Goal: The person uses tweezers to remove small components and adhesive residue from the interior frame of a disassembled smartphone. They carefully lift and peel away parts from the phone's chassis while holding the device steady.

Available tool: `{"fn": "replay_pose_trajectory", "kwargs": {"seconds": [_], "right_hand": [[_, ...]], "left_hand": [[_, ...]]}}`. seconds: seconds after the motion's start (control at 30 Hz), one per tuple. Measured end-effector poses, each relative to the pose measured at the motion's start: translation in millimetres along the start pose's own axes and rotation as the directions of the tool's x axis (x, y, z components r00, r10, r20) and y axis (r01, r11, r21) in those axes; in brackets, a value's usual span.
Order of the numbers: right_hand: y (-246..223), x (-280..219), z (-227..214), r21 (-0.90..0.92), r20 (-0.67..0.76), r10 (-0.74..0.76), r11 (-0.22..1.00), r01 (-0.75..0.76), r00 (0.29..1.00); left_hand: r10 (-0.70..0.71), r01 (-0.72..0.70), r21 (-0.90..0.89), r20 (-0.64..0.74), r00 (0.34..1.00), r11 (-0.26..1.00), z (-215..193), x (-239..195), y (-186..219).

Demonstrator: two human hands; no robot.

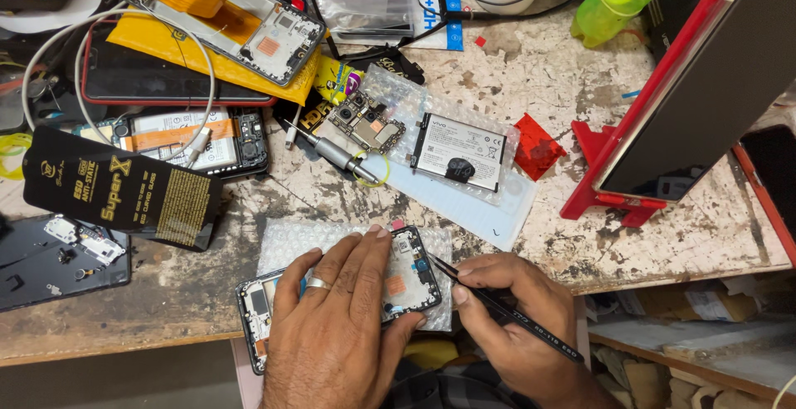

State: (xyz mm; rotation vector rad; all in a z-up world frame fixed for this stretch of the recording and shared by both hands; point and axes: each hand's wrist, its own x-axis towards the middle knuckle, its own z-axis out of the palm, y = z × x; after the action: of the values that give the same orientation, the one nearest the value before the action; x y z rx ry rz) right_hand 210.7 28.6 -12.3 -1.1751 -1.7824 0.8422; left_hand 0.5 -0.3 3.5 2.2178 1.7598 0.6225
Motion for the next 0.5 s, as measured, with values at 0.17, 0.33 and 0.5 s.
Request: {"fn": "replay_pose_trajectory", "kwargs": {"seconds": [0.17,0.33,0.5], "right_hand": [[-1.3,0.8,-1.7,-0.019,0.013,0.014,1.000,-0.013,1.000],[-1.7,0.8,-2.1,-0.008,0.012,-0.004,1.000,0.004,1.000],[-0.3,-0.4,-2.0,0.000,0.000,-0.022,1.000,0.022,1.000]], "left_hand": [[-0.003,0.003,-0.005,-0.005,1.000,1.000,-0.1,-0.1,0.2],[0.001,-0.001,-0.008,-0.017,1.000,1.000,-0.8,-0.5,0.8],[-0.003,0.003,-0.005,-0.007,1.000,1.000,-1.1,-0.3,1.0]]}}
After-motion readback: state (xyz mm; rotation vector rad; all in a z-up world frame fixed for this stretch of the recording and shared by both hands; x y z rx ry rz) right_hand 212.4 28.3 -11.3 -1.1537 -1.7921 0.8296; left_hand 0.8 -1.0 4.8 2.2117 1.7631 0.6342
